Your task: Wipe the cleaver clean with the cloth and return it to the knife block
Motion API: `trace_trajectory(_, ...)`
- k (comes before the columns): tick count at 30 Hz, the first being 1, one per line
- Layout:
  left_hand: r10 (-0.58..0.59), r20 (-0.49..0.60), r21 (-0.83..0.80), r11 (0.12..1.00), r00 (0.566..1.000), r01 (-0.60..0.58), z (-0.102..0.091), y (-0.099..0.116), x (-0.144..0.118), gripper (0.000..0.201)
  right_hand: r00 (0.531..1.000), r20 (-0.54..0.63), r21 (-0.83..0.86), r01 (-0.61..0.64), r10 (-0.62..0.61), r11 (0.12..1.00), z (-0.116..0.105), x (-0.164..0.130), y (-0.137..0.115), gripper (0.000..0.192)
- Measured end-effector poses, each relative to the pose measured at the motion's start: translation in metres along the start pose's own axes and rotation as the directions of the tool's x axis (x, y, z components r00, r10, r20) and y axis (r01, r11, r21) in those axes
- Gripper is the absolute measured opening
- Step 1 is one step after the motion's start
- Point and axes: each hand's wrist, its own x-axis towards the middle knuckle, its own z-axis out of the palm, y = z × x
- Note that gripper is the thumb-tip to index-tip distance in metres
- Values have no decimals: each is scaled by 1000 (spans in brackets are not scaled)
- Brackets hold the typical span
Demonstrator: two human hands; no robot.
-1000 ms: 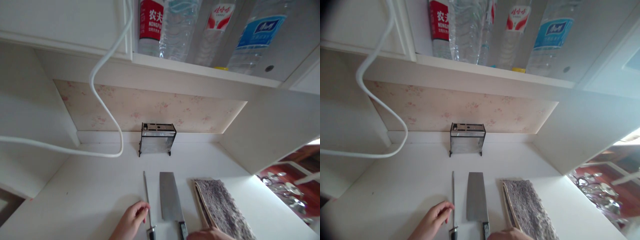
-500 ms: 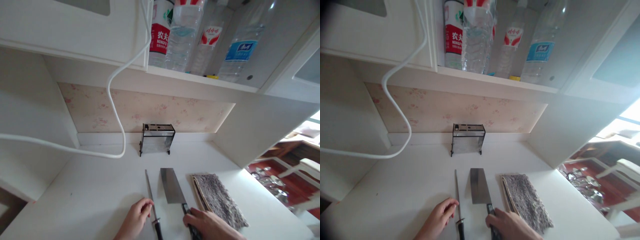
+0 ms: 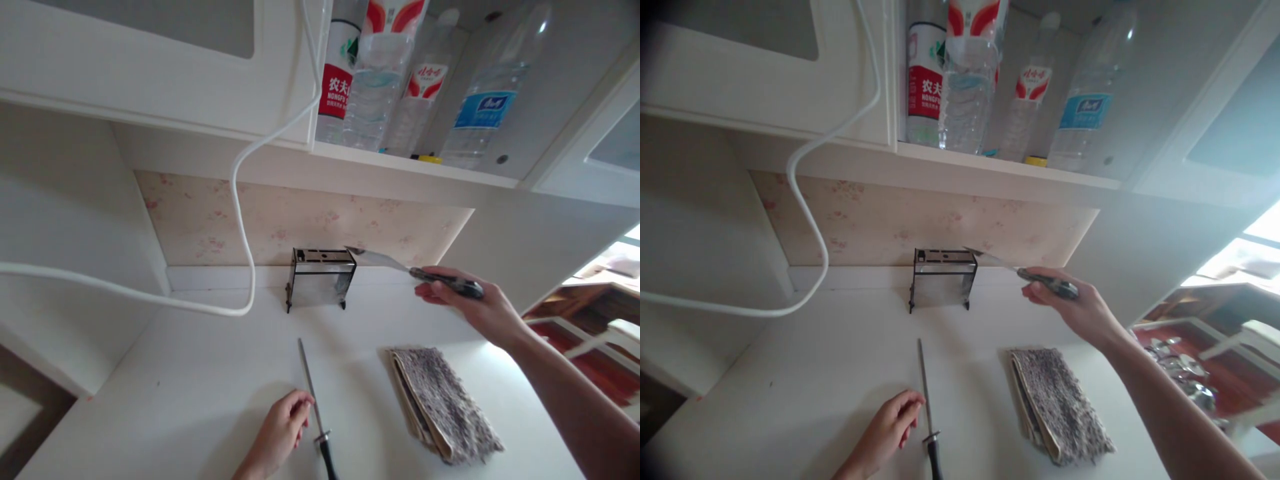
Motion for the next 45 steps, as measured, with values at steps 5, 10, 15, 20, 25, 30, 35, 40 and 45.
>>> trace_trajectory(5,-1,-10,-13,1000,1000,1,-1,1,2,49,981,-96,-60,165,-170,984,6,43,-13,37)
trace_trajectory(10,2,-34,-65,998,999,-4,-3,1,3,47,986,-133,12,105,-102,994,22,66,-8,40)
trace_trajectory(15,16,-30,-59,998,999,-18,-3,-2,5,44,997,-74,-12,-7,6,1000,20,79,-7,37)
trace_trajectory(20,23,-29,-53,998,999,-25,-2,-4,6,42,997,-62,-21,-51,50,998,21,89,-15,23)
trace_trajectory(25,33,-30,-58,998,999,-34,-2,-4,4,41,995,-60,-37,-76,74,996,29,111,-27,25)
trace_trajectory(30,21,-35,-61,998,999,-23,-2,-2,2,43,988,-116,-121,-115,101,986,38,144,-37,22)
trace_trajectory(35,15,-34,-47,999,999,-16,-2,1,1,47,985,-141,-147,-119,98,982,39,166,-32,19)
trace_trajectory(40,23,-23,-49,999,999,-24,-2,4,-1,48,976,-146,-112,-176,159,978,28,175,-19,16)
trace_trajectory(45,11,-24,-38,999,1000,-12,-2,5,0,48,971,-85,-135,-235,225,963,32,184,-6,20)
